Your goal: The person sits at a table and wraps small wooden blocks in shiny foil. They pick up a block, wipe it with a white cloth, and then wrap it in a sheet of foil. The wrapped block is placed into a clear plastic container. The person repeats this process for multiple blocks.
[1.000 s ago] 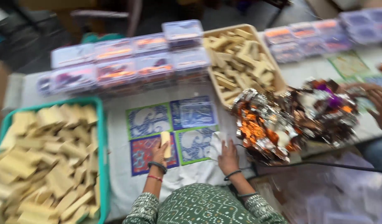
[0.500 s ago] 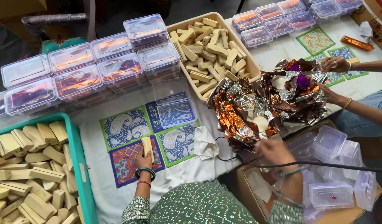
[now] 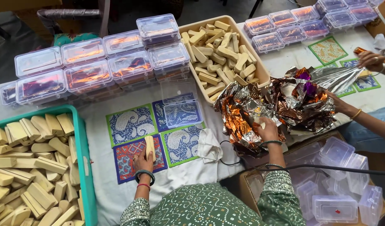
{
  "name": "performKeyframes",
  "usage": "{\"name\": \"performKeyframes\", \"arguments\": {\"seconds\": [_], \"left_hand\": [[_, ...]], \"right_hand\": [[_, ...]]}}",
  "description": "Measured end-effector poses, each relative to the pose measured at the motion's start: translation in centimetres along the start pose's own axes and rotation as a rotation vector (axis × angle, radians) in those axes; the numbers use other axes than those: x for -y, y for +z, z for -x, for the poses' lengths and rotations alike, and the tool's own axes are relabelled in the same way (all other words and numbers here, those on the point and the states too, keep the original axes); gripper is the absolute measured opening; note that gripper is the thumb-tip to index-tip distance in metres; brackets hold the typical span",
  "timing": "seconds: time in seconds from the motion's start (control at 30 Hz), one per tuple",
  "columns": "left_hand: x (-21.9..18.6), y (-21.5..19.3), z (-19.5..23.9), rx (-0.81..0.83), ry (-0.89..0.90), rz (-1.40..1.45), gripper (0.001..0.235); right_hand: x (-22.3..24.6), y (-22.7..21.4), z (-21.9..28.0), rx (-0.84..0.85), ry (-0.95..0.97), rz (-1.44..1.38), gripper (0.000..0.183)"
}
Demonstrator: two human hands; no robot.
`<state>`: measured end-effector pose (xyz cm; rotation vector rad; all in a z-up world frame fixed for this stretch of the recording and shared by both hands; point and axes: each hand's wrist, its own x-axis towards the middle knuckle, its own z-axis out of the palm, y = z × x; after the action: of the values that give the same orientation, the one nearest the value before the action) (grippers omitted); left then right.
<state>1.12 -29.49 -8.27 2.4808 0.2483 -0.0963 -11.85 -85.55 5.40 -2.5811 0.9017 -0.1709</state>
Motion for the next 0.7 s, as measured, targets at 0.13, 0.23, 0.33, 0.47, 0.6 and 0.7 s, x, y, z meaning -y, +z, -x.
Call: {"name": "performKeyframes", "arguments": {"seconds": [0.13,0.23,0.33,0.47,0.6,0.7], "left_hand": [[-0.9,-1.1,0.3,0.033,0.011,0.016,0.048],[-0.8,-1.0,0.3,0.054,-0.013,0.013,0.048],[-0.7,-1.0,0.3,0.044,0.001,-0.009,0.047],[-1.8,-2.2,0.9,0.062,-0.015,-0.026,0.048],[-1.7,-2.2,0.8,0.074,-0.024,-0.041,0.047],[-1.6,-1.9,0.9,0.064,0.004,-0.059,0.047]], "right_hand": [[-1.6,1.3,-1.2,0.066,0.088,-0.065,0.044],[-1.2,1.6,-1.2,0.105,0.076,-0.064,0.039],[-1.5,2.2,-1.2,0.126,0.145,-0.033,0.027],[-4.5,2.4,-1.4,-0.049,0.087,-0.129,0.02],[-7.5,2.2,-0.7,-0.215,0.204,-0.357,0.022],[-9.0,2.2,0.4,-0.278,0.242,-0.756,0.018]]}}
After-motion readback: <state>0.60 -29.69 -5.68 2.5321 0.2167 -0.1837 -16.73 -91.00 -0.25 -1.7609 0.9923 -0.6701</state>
